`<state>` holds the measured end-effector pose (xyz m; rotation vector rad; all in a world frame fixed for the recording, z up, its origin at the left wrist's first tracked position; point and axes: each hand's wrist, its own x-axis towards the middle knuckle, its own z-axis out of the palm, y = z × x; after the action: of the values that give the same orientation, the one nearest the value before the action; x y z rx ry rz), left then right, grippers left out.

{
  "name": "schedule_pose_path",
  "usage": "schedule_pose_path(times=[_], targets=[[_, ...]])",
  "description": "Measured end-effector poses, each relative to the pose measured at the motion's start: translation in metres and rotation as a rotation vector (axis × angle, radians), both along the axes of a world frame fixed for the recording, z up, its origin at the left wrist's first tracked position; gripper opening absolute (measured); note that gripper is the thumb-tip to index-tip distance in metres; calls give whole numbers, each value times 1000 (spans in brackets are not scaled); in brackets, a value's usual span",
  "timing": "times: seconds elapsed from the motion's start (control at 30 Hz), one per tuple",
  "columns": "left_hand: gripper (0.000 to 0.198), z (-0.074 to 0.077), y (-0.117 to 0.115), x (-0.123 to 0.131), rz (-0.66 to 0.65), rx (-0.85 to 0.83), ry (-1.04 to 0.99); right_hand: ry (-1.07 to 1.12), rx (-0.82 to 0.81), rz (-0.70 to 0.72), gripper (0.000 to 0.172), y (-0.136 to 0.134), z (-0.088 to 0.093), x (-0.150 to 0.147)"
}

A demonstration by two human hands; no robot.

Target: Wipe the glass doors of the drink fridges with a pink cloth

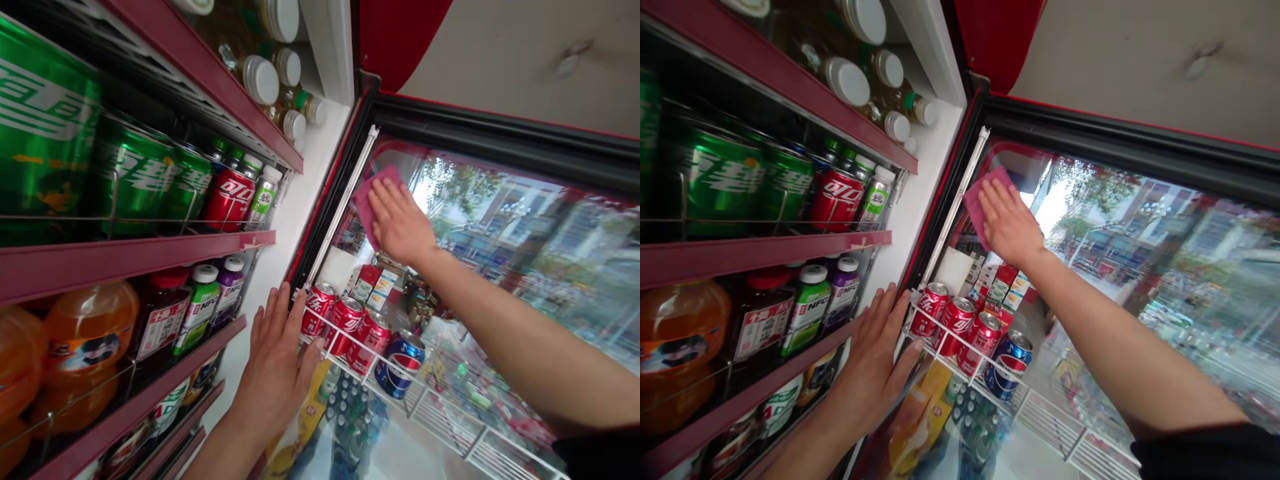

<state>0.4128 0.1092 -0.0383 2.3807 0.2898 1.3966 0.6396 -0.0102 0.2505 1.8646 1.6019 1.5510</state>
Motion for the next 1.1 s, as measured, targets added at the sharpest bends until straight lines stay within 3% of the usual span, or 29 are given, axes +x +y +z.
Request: schedule_pose_path(times=[0.07, 0.13, 0.2, 0.27, 0.33, 0.4, 0.5, 0.57, 0.7, 1.0, 1.1], targets=[[79, 0, -1, 0, -7, -2, -2, -18, 119, -39, 75, -12, 13, -1], [79, 0, 0, -1, -9, -3, -7, -27, 85, -39, 77, -17, 8, -1], [79, -3, 0, -1, -5, -5, -8, -31, -148, -1, 72, -17, -17, 0], [80, -6, 0, -1, 5, -7, -10, -40, -482, 52, 62, -12, -54, 2], [81, -8, -1, 1, 11, -3, -16, -42, -621, 77, 55, -4, -87, 2], [82, -10, -4, 5, 9, 4, -20, -16, -644, 82, 57, 4, -107, 2], [83, -8, -14, 12, -11, 8, -21, -1, -628, 45, 59, 4, -109, -1], [83, -4, -23, 19, -24, 2, -26, -14, -609, 11, 61, -11, -104, -1], [85, 8, -50, 36, -77, 12, -56, -26, -461, -29, 64, -83, -103, 7], [85, 40, -118, 61, -234, 30, -104, 35, -200, -196, 79, -331, -133, 14], [87, 43, -123, 63, -265, 44, -92, 26, -127, -226, 83, -382, -145, 13]])
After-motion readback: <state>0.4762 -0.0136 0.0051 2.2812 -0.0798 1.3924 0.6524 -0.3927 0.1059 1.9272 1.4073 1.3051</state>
